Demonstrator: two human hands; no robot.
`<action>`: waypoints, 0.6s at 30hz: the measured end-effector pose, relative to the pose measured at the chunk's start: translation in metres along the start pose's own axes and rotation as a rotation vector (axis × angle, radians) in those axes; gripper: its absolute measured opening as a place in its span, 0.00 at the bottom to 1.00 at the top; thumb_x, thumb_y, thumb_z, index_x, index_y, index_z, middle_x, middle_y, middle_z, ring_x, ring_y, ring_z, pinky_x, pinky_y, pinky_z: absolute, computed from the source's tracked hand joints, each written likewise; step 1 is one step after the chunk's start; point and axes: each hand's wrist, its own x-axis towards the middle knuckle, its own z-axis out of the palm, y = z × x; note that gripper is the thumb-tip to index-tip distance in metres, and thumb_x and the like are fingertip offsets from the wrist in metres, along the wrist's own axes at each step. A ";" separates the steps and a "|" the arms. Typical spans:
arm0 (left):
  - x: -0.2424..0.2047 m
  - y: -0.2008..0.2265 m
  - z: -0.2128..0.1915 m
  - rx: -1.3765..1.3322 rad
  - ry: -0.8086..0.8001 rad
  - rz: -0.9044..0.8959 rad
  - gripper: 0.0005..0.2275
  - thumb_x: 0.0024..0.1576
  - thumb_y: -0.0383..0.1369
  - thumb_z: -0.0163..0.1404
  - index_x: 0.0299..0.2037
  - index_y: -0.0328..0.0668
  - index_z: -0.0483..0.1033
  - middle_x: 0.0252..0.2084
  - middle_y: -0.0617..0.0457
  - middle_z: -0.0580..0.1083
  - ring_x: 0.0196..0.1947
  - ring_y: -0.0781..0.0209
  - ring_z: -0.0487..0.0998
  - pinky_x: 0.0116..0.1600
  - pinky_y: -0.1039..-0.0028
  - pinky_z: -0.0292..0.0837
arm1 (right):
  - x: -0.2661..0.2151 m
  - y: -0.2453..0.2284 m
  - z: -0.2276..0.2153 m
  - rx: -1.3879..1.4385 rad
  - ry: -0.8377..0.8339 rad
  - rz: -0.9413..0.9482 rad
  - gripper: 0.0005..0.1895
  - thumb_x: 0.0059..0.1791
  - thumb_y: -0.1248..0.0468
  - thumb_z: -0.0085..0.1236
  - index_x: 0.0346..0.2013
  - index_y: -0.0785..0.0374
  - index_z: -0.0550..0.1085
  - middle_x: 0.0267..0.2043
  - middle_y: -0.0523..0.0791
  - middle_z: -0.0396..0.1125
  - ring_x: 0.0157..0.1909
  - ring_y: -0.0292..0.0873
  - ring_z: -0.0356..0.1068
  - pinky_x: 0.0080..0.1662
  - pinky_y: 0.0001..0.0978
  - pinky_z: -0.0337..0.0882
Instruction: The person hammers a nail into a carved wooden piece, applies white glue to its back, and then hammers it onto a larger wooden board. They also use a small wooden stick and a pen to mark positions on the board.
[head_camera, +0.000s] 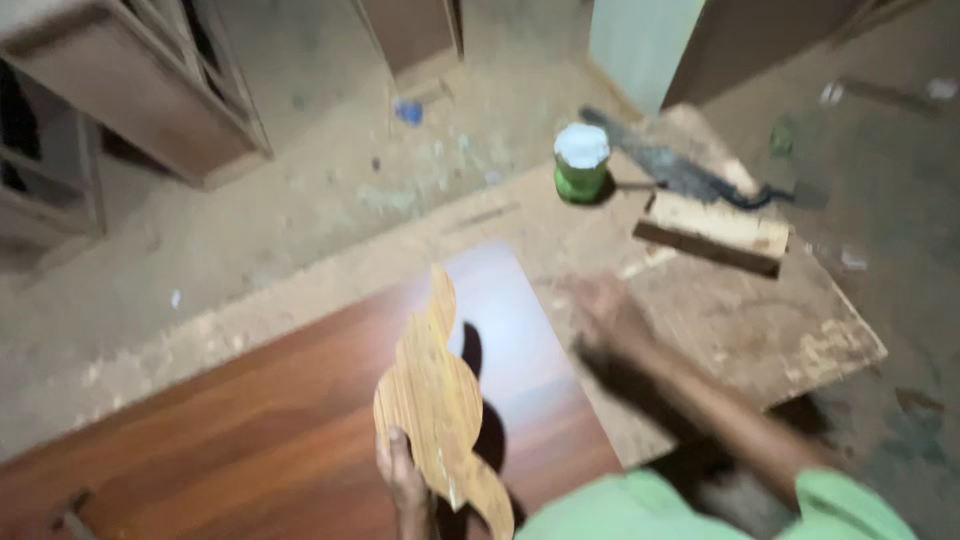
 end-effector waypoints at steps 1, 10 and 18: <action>-0.009 -0.007 0.012 -0.003 0.042 0.015 0.25 0.68 0.41 0.37 0.68 0.27 0.60 0.58 0.37 0.72 0.52 0.50 0.77 0.54 0.63 0.74 | 0.003 0.029 -0.009 -0.066 0.025 -0.032 0.26 0.43 0.68 0.58 0.57 0.61 0.72 0.55 0.54 0.72 0.54 0.58 0.70 0.58 0.50 0.70; -0.057 -0.015 0.068 -0.039 0.277 -0.060 0.25 0.67 0.40 0.32 0.70 0.31 0.56 0.62 0.38 0.69 0.59 0.47 0.73 0.59 0.60 0.71 | 0.129 0.197 -0.046 -0.381 0.015 0.078 0.24 0.43 0.62 0.66 0.51 0.66 0.70 0.51 0.54 0.68 0.58 0.57 0.65 0.62 0.52 0.62; -0.055 -0.016 0.085 -0.056 0.298 -0.047 0.26 0.66 0.41 0.34 0.69 0.30 0.58 0.61 0.38 0.70 0.56 0.48 0.75 0.57 0.61 0.72 | 0.162 0.256 -0.016 -0.471 -0.237 0.101 0.22 0.48 0.74 0.52 0.58 0.61 0.69 0.49 0.53 0.71 0.50 0.56 0.72 0.44 0.50 0.73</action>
